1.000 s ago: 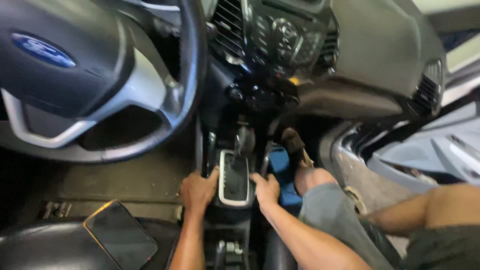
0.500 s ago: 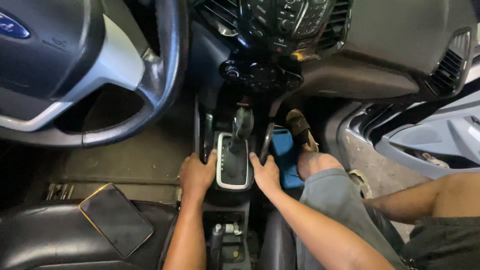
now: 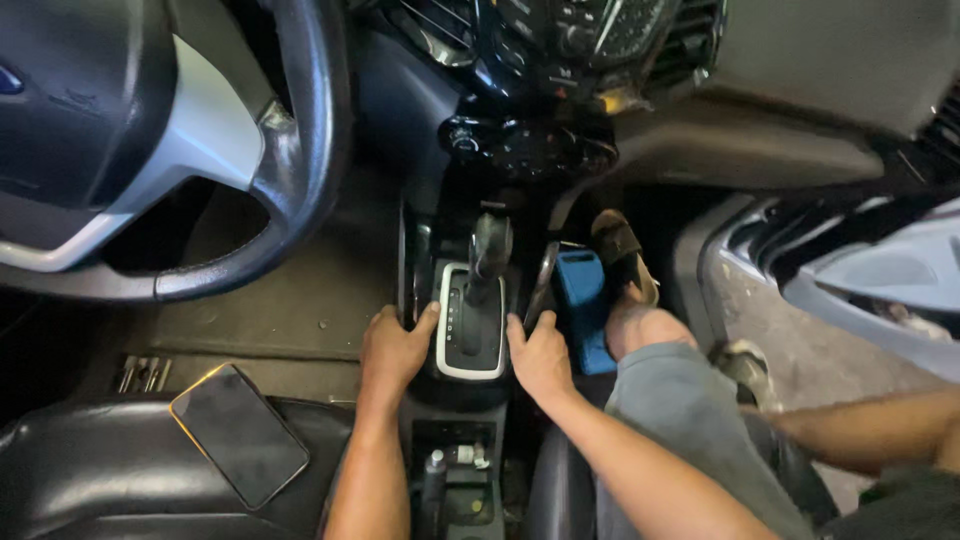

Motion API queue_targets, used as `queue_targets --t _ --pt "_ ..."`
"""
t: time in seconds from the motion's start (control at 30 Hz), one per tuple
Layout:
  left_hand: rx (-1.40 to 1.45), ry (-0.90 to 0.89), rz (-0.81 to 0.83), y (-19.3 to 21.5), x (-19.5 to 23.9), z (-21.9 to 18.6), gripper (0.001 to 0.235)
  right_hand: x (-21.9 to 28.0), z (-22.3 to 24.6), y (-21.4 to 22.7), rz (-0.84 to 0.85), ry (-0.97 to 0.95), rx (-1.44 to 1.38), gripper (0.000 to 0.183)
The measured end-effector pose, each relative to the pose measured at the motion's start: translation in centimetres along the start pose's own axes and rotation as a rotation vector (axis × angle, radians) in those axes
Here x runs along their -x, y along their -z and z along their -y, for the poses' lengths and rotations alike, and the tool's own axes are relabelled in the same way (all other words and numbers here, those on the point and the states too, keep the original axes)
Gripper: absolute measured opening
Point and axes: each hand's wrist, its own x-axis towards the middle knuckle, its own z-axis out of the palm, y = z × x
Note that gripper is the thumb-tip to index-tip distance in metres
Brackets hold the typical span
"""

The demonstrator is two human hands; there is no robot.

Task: The person installs a silver trim piece around the automatic gear shifter in a car. They repeatedly position and press the trim into place, adjusting its fit around the shifter lever and surrounding console area.

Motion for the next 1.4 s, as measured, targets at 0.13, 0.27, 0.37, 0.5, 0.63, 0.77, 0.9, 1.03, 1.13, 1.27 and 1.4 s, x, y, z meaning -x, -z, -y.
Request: queue_targets --t 0.13,0.27,0.37,0.5,0.63,0.77,0.9,1.03,1.13,1.27,1.4 --pt "0.048 -0.047 -0.117 -1.1 1.4 0.1 0.062 0.0 -0.2 0.2 0.025 -0.022 -0.005 0.059" --pt "0.148 0.020 -0.161 -1.7 1.8 0.4 0.061 -0.6 0.0 -0.5 0.017 -0.131 -0.080 0.062" --pt "0.207 0.015 -0.177 -2.5 0.9 1.6 0.065 -0.5 -0.6 -1.7 -0.011 -0.228 -0.120 0.062" --pt "0.267 0.123 -0.154 -4.1 -0.8 2.5 0.077 -1.6 -0.6 -2.0 -0.042 -0.165 -0.139 0.057" --pt "0.341 -0.044 -0.339 -4.9 -0.9 3.3 0.086 -0.9 0.7 0.2 -0.006 -0.068 -0.168 0.053" --pt "0.343 -0.033 -0.343 -4.9 -0.6 2.9 0.077 -1.2 4.2 5.4 0.392 0.054 0.407 0.044" --pt "0.474 0.182 -0.104 -4.5 -0.8 2.9 0.053 -0.5 10.9 4.5 0.333 0.809 0.420 0.030" --pt "0.410 -0.132 -0.260 -4.0 -0.5 2.4 0.044 -4.3 18.3 -1.0 0.299 1.543 0.531 0.029" --pt "0.441 -0.103 -0.274 -2.9 -0.9 1.8 0.057 -7.2 20.1 -3.7 0.657 1.478 0.644 0.032" --pt "0.295 0.017 -0.070 -1.3 -0.5 1.0 0.056 -7.7 19.1 -5.0 0.639 1.433 0.654 0.028" --pt "0.214 0.016 -0.017 0.1 -0.7 0.4 0.058 -7.6 18.7 -5.0 0.574 1.466 0.455 0.028"
